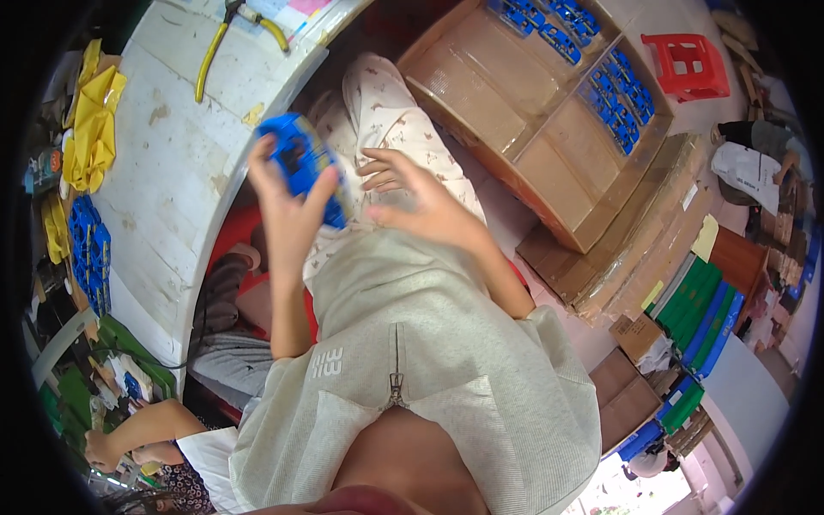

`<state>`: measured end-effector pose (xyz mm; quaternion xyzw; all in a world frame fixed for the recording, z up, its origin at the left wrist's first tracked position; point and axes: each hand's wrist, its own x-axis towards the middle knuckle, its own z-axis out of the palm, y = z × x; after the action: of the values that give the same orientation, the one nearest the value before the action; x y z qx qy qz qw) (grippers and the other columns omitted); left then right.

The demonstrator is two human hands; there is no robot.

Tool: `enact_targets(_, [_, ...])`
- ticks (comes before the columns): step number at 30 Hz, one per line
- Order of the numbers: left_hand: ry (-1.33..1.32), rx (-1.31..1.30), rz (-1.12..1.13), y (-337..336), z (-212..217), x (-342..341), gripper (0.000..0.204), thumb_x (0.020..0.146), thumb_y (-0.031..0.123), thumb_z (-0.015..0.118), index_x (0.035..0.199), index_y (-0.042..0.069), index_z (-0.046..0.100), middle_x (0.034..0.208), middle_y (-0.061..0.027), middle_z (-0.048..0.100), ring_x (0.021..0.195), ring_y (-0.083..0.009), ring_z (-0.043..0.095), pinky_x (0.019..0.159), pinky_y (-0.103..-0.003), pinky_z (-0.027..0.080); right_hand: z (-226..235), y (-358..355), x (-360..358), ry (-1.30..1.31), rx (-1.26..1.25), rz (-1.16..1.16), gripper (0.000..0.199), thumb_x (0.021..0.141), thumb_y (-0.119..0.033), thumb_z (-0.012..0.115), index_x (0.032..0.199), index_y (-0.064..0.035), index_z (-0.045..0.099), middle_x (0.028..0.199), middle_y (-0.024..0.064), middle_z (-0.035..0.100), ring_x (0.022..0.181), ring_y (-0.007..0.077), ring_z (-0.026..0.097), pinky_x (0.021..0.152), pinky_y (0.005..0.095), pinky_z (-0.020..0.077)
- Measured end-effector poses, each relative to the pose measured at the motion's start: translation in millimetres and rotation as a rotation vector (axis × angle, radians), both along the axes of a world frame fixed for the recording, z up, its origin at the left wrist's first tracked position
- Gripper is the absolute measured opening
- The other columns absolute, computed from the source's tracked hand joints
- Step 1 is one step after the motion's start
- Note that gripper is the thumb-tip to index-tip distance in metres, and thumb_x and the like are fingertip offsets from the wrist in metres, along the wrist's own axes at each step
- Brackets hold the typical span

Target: The person unpacks plastic car windows from a container, inserts the windows into toy car bodies by hand, and places the assembled car bodies into a box.

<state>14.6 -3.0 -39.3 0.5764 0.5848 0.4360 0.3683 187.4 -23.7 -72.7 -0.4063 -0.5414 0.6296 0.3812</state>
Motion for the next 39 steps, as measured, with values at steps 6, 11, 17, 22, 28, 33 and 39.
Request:
enact_targets(6, [0.246, -0.059, 0.392, 15.8, 39.7, -127.8, 0.057, 0.073, 0.018, 0.070, 0.121, 0.007, 0.041, 0.110, -0.0103, 0.045, 0.095, -0.0198, 0.046, 0.086, -0.030, 0.038, -148.3, 87.9, 151.9, -0.517, 0.158, -0.605, 0.026, 0.084, -0.013, 0.048, 0.105, -0.0007, 0.055, 0.100, 0.0118, 0.060, 0.096, 0.0191, 0.056, 0.085, 0.0304, 0.0422])
enact_targets(11, [0.850, -0.149, 0.632, 13.7, 33.7, -291.7, 0.066, 0.071, 0.031, 0.069, 0.115, -0.011, 0.042, 0.102, -0.0215, 0.054, 0.090, -0.0265, 0.054, 0.083, -0.033, 0.041, -197.0, 182.5, 223.9, -0.966, 0.288, -0.727, 0.035, 0.078, -0.018, 0.053, 0.108, 0.0009, 0.055, 0.102, 0.0218, 0.059, 0.097, 0.0324, 0.056, 0.085, 0.0364, 0.0420])
enact_targets(17, [1.024, -0.357, 0.861, -6.1, 13.0, -374.8, 0.066, 0.071, 0.037, 0.062, 0.117, -0.007, 0.042, 0.107, -0.0301, 0.052, 0.103, -0.0420, 0.049, 0.089, -0.041, 0.039, -252.6, 248.7, 280.4, -1.168, 0.219, -0.615, 0.044, 0.078, -0.028, 0.048, 0.110, 0.0018, 0.054, 0.107, 0.0271, 0.054, 0.102, 0.0387, 0.051, 0.088, 0.0412, 0.0396])
enact_targets(22, [1.353, -0.066, 0.919, 28.4, 26.9, -330.8, 0.048, 0.074, 0.026, 0.060, 0.111, -0.003, 0.048, 0.104, -0.0251, 0.052, 0.097, -0.0386, 0.050, 0.085, -0.042, 0.040, -311.7, 276.8, 329.2, -1.164, 0.032, -0.513, 0.053, 0.077, -0.034, 0.052, 0.116, 0.0026, 0.049, 0.117, 0.0258, 0.049, 0.111, 0.0388, 0.045, 0.093, 0.0402, 0.0358])
enact_targets(28, [1.067, 0.455, 0.521, 90.3, 50.9, -270.9, 0.017, 0.070, 0.006, 0.058, 0.086, 0.002, 0.058, 0.090, -0.0163, 0.057, 0.088, -0.0329, 0.052, 0.079, -0.037, 0.040, -298.7, 292.7, 314.8, -1.367, -0.122, -0.486, 0.063, 0.071, -0.038, 0.054, 0.122, -0.0013, 0.046, 0.119, 0.0222, 0.050, 0.110, 0.0375, 0.046, 0.094, 0.0404, 0.0359])
enact_targets(33, [1.022, 0.529, 0.349, 156.7, 36.8, -251.4, 0.017, 0.069, 0.005, 0.057, 0.086, 0.002, 0.058, 0.087, -0.0144, 0.056, 0.086, -0.0327, 0.051, 0.076, -0.038, 0.041, -277.6, 289.1, 324.8, -1.493, -0.093, -0.533, 0.060, 0.071, -0.041, 0.055, 0.121, -0.0079, 0.048, 0.115, 0.0236, 0.047, 0.107, 0.0395, 0.044, 0.092, 0.0458, 0.0355])
enact_targets(39, [1.113, 0.545, 0.393, 211.9, 6.9, -258.3, 0.026, 0.074, 0.017, 0.060, 0.091, -0.002, 0.058, 0.088, -0.0182, 0.059, 0.086, -0.0320, 0.055, 0.076, -0.038, 0.043, -239.5, 276.4, 321.6, -1.568, 0.119, -0.607, 0.055, 0.076, -0.039, 0.059, 0.115, -0.0037, 0.049, 0.110, 0.0225, 0.050, 0.102, 0.0387, 0.048, 0.086, 0.0441, 0.0401])
